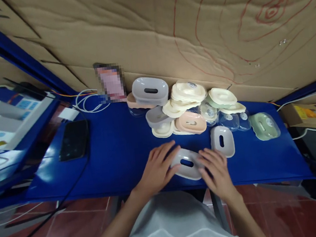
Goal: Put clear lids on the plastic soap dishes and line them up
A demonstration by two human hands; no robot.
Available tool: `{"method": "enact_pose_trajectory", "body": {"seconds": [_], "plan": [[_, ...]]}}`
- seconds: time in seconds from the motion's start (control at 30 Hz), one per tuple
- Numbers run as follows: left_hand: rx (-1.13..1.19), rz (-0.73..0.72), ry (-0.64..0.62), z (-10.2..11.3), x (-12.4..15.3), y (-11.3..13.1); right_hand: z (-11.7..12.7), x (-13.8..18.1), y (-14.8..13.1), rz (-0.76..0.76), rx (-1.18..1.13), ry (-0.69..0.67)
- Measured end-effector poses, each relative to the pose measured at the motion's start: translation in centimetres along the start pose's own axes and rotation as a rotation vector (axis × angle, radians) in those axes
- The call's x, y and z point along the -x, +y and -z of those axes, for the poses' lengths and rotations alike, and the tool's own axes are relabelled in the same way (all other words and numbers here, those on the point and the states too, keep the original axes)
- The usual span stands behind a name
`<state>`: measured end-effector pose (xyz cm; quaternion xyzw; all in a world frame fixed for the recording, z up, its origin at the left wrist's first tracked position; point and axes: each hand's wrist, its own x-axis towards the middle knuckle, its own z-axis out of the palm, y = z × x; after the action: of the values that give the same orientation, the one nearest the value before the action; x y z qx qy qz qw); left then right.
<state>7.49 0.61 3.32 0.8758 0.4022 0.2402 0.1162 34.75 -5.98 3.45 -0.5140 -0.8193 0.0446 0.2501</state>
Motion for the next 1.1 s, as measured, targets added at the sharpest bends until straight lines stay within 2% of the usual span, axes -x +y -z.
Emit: {"method": "enact_pose_trajectory", "body": {"seconds": [0.07,0.13,0.27,0.4,0.53,0.63,0.77,0.87,1.03,1.1], "plan": [[-0.082,0.11,0.015,0.0,-1.1,-1.2,-0.9,-0.8,-1.4,0.093,-0.056,-0.091],[-0.129,0.158,0.017,-0.1,-1.5,-2.1,-1.7,-1.1,-2.3,0.11,-0.09,-0.117],[-0.149,0.196,0.074,-0.1,0.4,-3.3,-2.4,-1.0,-2.1,0.054,-0.129,-0.097],[-0.035,0.188,0.173,1.8,3.6,-4.5,-2.7,-1.0,-1.1,0.02,-0.225,-0.124],[0.128,0.248,0.228,4.2,4.3,-5.3,-3.7,-2.3,-0.7,-0.026,-0.319,-0.048],[0.302,0.192,0.149,4.7,3.5,-5.0,-4.2,-3.5,-1.1,-0.069,-0.319,0.013],[0.443,0.033,0.008,3.7,2.1,-4.0,-4.2,-4.1,-1.7,0.036,-0.248,-0.059],[0.374,-0.033,-0.001,2.9,1.6,-3.4,-3.8,-3.7,-1.7,0.053,-0.222,-0.058],[0.264,0.024,-0.033,1.6,2.0,-2.1,-2.6,-2.3,-0.5,-0.009,-0.213,0.106],[0.204,-0.004,-0.067,1.0,2.6,-1.6,-1.8,-1.4,0.2,-0.062,-0.171,0.173]]}}
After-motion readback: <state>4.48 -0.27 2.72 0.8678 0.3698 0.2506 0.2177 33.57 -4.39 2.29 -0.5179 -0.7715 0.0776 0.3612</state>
